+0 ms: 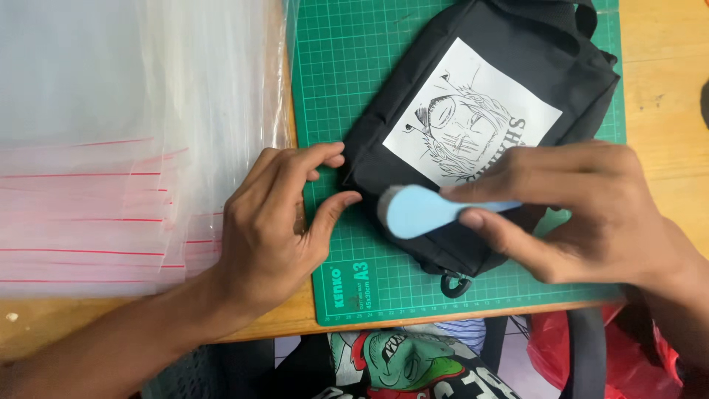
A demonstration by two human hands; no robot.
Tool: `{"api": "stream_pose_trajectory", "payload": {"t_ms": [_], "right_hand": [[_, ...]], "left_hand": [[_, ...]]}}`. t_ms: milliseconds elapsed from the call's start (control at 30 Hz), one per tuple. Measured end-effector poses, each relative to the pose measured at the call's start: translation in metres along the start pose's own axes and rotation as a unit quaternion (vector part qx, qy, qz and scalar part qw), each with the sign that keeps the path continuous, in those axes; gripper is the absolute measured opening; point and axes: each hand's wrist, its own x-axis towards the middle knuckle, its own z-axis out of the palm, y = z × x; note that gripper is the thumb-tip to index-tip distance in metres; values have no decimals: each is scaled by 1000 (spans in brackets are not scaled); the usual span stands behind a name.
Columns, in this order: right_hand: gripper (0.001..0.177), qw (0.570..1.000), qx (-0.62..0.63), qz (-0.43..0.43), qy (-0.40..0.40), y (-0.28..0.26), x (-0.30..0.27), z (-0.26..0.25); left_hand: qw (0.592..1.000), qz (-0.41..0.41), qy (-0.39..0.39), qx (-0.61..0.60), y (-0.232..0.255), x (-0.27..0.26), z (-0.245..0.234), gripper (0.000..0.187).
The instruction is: The person cleans a black shoulder bag with a printed design using a blue brush. They scrub the front, sides, and back of the bag, as well as the shoulder strap, while seated at a table with a green cutting mat.
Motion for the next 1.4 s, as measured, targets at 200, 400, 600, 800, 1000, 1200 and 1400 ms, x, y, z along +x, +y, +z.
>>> {"api": "stream_pose_trajectory", "payload": {"t_ms": [200, 400, 600, 800, 1000, 1200, 1400], "right_hand": [[24, 999, -50, -13, 11, 6, -6, 19], [30, 1000, -15, 0, 9, 0, -1, 22], [29, 985, -117, 86, 92, 16, -12, 14], [46, 970, -114, 214, 19, 5, -7, 10], [63, 951, -95, 276, -103, 10, -13, 24], [50, 996, 36, 80, -1, -29, -7, 10], [28, 994, 47, 91, 44, -34, -15, 21]], "left_hand": [[1000, 6, 6, -12, 0, -1, -1, 43], [1000, 3, 5, -22, 0, -2, 0, 50], [1000, -1, 8, -8, 0, -1, 0, 54], [994, 45, -37, 96, -3, 1, 3, 68], [992, 113, -51, -8, 3, 5, 2, 45], [974, 137, -66, -166, 17, -7, 3, 49], [898, -203, -36, -388, 39, -8, 22, 54]]}}
